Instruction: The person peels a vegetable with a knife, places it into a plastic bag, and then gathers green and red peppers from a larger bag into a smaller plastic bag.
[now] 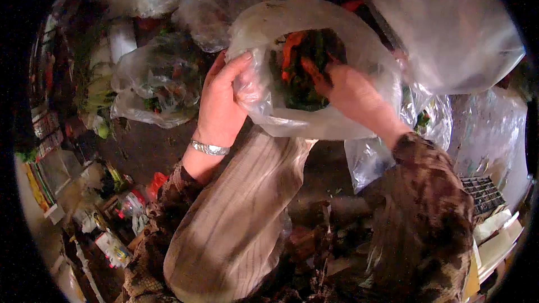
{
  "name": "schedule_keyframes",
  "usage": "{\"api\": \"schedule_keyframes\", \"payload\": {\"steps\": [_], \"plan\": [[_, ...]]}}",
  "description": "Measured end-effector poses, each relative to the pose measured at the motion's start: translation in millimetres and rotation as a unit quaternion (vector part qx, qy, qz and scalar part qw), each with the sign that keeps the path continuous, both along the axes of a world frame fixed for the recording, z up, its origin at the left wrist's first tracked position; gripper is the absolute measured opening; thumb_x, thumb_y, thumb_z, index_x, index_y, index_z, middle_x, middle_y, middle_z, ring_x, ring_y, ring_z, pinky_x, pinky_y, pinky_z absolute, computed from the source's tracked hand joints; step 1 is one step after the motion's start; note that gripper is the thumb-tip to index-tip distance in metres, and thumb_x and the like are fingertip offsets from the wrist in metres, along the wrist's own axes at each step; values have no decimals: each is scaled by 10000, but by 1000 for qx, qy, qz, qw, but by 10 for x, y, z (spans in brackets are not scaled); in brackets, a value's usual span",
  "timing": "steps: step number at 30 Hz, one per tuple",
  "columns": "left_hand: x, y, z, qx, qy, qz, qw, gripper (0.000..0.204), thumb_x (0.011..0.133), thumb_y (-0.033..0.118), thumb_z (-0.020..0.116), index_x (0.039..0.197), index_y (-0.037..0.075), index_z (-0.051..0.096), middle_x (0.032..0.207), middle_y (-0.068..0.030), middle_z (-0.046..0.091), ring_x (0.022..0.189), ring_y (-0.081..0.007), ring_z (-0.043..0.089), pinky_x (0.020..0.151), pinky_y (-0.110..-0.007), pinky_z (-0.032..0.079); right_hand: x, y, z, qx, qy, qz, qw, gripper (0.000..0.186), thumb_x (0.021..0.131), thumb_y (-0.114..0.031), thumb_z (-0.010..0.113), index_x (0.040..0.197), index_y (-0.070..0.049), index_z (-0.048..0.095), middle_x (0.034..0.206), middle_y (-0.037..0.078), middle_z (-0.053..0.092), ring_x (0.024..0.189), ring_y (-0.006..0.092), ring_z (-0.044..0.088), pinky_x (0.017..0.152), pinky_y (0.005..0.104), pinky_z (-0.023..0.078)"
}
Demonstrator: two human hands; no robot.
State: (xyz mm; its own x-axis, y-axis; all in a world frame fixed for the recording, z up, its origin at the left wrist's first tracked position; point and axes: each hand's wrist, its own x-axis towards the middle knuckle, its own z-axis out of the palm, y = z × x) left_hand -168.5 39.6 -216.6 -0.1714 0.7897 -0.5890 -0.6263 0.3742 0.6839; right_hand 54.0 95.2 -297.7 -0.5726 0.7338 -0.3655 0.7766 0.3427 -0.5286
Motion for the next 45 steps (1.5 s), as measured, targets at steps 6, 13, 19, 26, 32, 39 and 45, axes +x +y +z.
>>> {"api": "schedule_keyframes", "payload": {"steps": [6,13,19,26,32,39,45], "plan": [[15,23,-32,11,-26,-7,1000,221,885,82,599,1103,61,573,860,19,582,703,-75,523,582,-234,430,31,-111,21,29,63,-45,997,323,819,-287,644,1011,-29,619,910,208,643,877,395,620,754,468,497],[-82,-4,-51,4,4,17,1000,245,884,77,597,1128,64,578,939,0,620,794,-91,580,652,-246,474,463,165,821,-238,155,-48,958,260,831,-196,664,980,10,610,820,141,647,736,257,632,678,345,479],[34,55,10,23,8,35,999,242,874,58,602,1117,61,593,989,-15,630,908,-116,601,771,-240,485,587,338,1126,-465,309,-133,819,171,885,-124,654,1019,-20,632,824,-23,623,747,30,552,634,219,451],[-51,66,-100,-7,23,13,1000,257,864,79,627,1119,69,594,974,0,630,899,-114,593,740,-241,484,524,488,1264,-421,419,-153,790,333,877,-135,619,1168,22,582,903,40,636,734,87,575,640,213,448],[120,90,-44,-39,45,27,998,259,867,98,626,1123,70,590,949,10,624,806,-84,561,653,-217,456,117,406,799,-300,318,-85,895,355,908,-120,550,1242,3,562,1123,94,639,957,175,617,841,313,499],[240,45,129,-16,53,-40,998,249,920,108,543,1158,36,545,821,3,534,714,-80,494,565,-234,408,-617,448,-280,328,106,29,938,260,812,-92,537,1032,-1,644,1000,178,672,922,331,657,819,445,523],[94,-8,47,13,154,-113,982,258,922,81,557,1172,19,550,935,2,567,800,-62,531,667,-215,466,-549,467,-450,284,16,65,957,249,850,-109,505,1036,-40,655,1053,162,652,1004,348,620,884,435,498]]}}
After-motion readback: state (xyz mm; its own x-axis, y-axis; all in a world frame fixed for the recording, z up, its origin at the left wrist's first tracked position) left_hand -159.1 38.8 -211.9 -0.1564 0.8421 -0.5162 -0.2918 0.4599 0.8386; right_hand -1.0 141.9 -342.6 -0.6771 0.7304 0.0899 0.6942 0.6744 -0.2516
